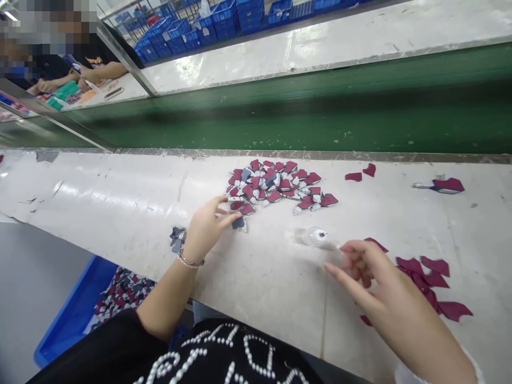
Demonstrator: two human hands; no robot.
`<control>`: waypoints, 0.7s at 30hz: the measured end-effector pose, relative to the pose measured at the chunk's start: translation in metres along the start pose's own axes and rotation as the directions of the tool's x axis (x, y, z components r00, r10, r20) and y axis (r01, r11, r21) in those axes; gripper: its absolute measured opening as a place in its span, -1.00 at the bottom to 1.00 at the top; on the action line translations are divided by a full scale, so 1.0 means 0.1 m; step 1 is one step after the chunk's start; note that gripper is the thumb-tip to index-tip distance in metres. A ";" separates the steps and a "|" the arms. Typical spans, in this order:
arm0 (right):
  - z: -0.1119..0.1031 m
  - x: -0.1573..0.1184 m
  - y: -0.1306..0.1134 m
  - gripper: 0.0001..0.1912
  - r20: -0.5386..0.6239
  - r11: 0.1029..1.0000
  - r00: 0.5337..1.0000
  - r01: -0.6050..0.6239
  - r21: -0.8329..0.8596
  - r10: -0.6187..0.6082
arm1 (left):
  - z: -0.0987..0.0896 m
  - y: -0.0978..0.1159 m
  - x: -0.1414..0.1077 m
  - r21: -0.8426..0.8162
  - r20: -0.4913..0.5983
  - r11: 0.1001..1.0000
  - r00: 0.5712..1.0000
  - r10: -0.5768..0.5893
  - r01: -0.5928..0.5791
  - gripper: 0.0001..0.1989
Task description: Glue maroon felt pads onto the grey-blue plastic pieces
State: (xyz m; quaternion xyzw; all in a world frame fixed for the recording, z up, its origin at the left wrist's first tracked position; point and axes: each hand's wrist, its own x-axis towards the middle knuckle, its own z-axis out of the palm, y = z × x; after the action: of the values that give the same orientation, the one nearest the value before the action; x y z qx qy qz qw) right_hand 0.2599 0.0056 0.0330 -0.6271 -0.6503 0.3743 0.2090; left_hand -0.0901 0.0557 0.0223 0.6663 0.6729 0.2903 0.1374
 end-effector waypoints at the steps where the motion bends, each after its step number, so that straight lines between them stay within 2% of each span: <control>1: 0.03 0.05 0.02 -0.53 -0.018 0.999 0.999 -0.032 -0.021 0.032 | 0.01 0.00 -0.02 0.088 -0.040 0.996 0.999 0.019 -0.015 -0.51; 2: 0.07 0.10 0.03 -0.46 -0.027 0.998 0.999 -0.048 -0.039 0.047 | 0.03 0.01 -0.05 0.154 -0.055 0.988 0.998 0.039 -0.030 -0.48; 4: 0.17 0.20 0.02 -0.34 -0.023 0.998 0.999 -0.032 -0.053 0.031 | 0.08 0.06 -0.16 0.161 0.009 0.986 0.999 0.046 -0.047 -0.49; 7: 0.33 0.31 -0.02 -0.35 0.012 1.000 1.000 0.004 -0.025 -0.004 | 0.17 0.09 -0.29 -0.052 0.150 0.999 0.989 -0.006 0.014 -0.61; 10: 0.39 0.37 -0.04 -0.45 0.050 1.000 0.999 -0.002 0.026 0.001 | 0.19 0.03 -0.31 -0.176 0.160 0.978 0.983 -0.086 0.114 -0.75; 15: 0.33 0.34 -0.04 -0.52 0.071 0.990 0.997 -0.047 0.136 0.038 | 0.14 0.00 -0.15 -0.265 0.232 0.947 0.965 -0.118 0.180 -0.55; 17: 0.29 0.30 -0.04 -0.54 0.073 0.983 0.996 -0.069 0.173 0.057 | 0.11 0.01 -0.10 -0.245 0.197 0.952 0.971 -0.138 0.185 -0.61; 18: 0.27 0.28 -0.04 -0.53 0.079 0.979 0.995 -0.077 0.190 0.063 | 0.07 0.00 -0.10 -0.211 0.140 0.960 0.978 -0.158 0.185 -0.64; 19: 0.25 0.26 -0.03 -0.51 0.089 0.976 0.994 -0.083 0.203 0.066 | 0.01 -0.03 -0.12 -0.145 0.053 0.972 0.983 -0.176 0.182 -0.66; 21: 0.19 0.21 0.02 -0.46 0.046 0.971 0.995 -0.099 0.216 0.091 | -0.15 -0.15 -0.21 0.087 -0.132 0.975 0.972 -0.193 0.205 -0.63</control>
State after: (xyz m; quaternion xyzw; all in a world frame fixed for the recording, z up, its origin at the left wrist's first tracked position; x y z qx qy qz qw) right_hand 0.2442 0.0217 0.0156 -0.6241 -0.5783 0.4640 0.2465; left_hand -0.1094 0.0325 0.0212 0.5824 0.7573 0.2814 0.0905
